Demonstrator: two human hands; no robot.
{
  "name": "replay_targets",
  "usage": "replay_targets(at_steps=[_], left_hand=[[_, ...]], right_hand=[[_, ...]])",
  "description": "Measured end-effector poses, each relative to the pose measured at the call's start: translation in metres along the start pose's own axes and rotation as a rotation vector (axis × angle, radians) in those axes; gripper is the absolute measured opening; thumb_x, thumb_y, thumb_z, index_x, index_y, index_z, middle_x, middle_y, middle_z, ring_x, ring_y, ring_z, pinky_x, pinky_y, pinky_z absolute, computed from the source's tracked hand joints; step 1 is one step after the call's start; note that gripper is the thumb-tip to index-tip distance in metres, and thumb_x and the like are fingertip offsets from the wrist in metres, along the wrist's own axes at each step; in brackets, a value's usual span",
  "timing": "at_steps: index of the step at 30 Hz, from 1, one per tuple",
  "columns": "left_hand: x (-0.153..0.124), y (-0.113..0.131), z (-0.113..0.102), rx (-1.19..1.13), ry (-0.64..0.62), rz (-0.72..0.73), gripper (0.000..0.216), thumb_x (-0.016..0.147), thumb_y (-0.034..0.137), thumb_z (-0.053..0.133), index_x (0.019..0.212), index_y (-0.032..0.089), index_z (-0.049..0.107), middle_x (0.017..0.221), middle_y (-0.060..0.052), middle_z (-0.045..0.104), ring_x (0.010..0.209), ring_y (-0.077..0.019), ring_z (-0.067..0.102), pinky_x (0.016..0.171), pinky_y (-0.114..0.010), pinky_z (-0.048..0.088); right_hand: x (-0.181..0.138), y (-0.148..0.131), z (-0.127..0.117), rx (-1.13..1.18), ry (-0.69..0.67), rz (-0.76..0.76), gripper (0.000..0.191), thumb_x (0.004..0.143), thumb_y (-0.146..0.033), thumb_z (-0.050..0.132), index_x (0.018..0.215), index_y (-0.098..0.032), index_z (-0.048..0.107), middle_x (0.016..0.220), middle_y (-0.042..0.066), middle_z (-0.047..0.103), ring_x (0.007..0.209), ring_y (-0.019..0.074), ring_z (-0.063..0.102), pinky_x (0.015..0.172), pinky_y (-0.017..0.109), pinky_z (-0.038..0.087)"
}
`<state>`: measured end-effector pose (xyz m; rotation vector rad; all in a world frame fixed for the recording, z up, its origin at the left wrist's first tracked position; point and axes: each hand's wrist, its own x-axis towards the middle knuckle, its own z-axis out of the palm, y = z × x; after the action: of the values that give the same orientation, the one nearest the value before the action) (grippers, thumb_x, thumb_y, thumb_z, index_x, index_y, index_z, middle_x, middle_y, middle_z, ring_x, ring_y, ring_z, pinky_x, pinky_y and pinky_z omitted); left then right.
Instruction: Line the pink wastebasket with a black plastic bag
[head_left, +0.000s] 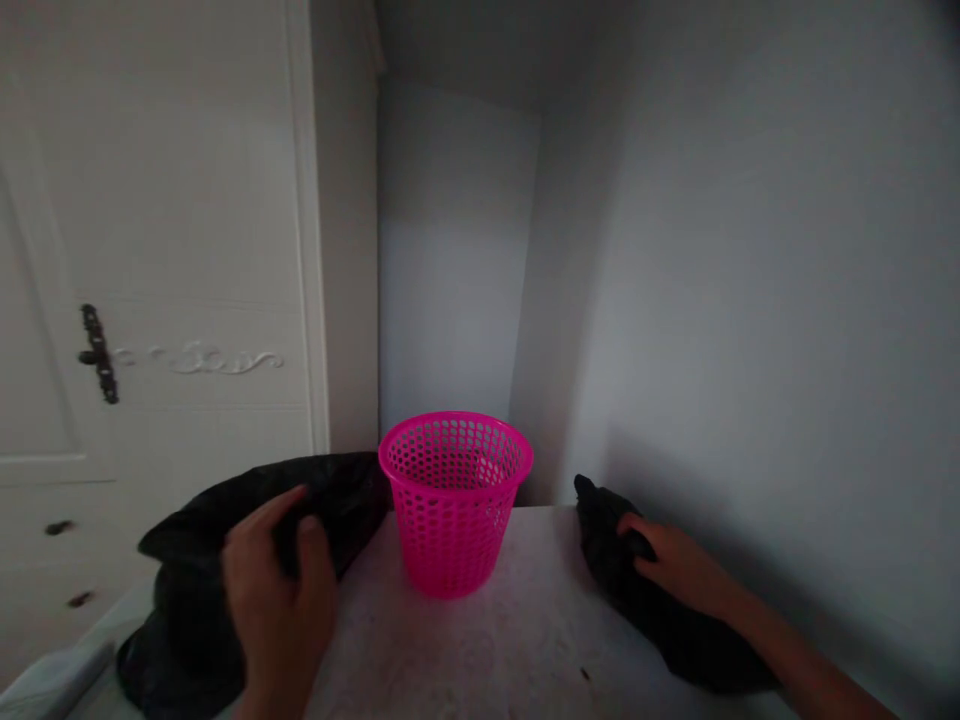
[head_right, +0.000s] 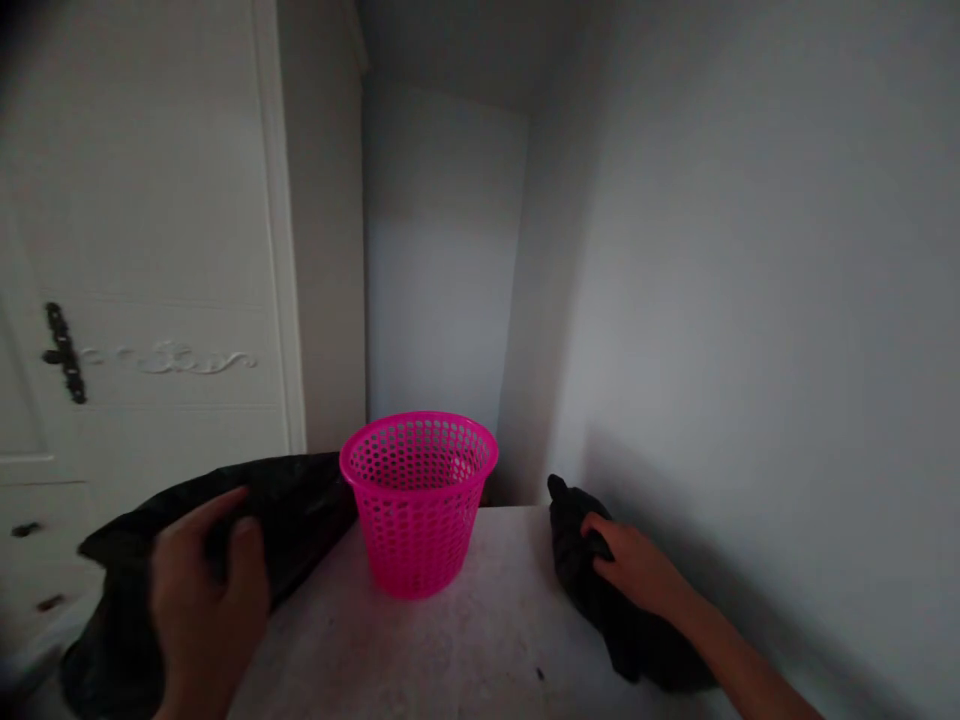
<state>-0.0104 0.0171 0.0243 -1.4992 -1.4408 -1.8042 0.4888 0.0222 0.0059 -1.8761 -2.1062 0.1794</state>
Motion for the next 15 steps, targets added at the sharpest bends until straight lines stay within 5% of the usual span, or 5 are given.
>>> replay_targets(at_steps=[3, 6, 11, 15], left_hand=[[0.006, 0.037, 0.027, -0.001, -0.319, 0.178, 0.025, 0.103, 0.036, 0.055, 0.12, 0.029, 0.072, 0.137, -0.01, 0.07, 0.134, -0.0353, 0.058, 0.12, -0.068, 0.029], [0.008, 0.05, 0.047, -0.029, -0.52, 0.195, 0.021, 0.1, 0.041, 0.061, 0.114, 0.034, 0.075, 0.139, -0.007, 0.072, 0.139, -0.0374, 0.056, 0.122, -0.078, 0.014], [0.006, 0.043, 0.059, -0.17, -0.619, 0.159, 0.019, 0.096, 0.041, 0.067, 0.109, 0.028, 0.073, 0.126, -0.009, 0.075, 0.13, -0.0346, 0.062, 0.121, -0.073, 0.027], [0.002, 0.039, 0.057, -0.234, -0.627, 0.187, 0.016, 0.094, 0.04, 0.07, 0.103, 0.028, 0.075, 0.124, -0.008, 0.074, 0.125, -0.0333, 0.065, 0.121, -0.071, 0.03]], right_hand=[[0.01, -0.003, -0.028, 0.105, 0.149, -0.024, 0.035, 0.076, -0.03, 0.05, 0.105, -0.025, 0.068, 0.105, 0.01, 0.08, 0.101, 0.0334, 0.075, 0.094, 0.045, 0.055], [0.018, -0.012, -0.069, 0.182, 0.295, -0.036, 0.028, 0.081, -0.039, 0.052, 0.1, -0.027, 0.069, 0.103, 0.009, 0.08, 0.101, 0.0351, 0.075, 0.095, 0.047, 0.056], [0.03, -0.048, -0.145, 0.325, 0.424, -0.107, 0.028, 0.081, -0.052, 0.064, 0.097, -0.031, 0.071, 0.1, 0.009, 0.08, 0.098, 0.0375, 0.074, 0.093, 0.049, 0.058], [0.039, -0.095, -0.183, 0.465, 0.556, -0.262, 0.027, 0.078, -0.048, 0.068, 0.101, -0.034, 0.069, 0.107, 0.009, 0.078, 0.105, 0.0376, 0.072, 0.098, 0.053, 0.057]])
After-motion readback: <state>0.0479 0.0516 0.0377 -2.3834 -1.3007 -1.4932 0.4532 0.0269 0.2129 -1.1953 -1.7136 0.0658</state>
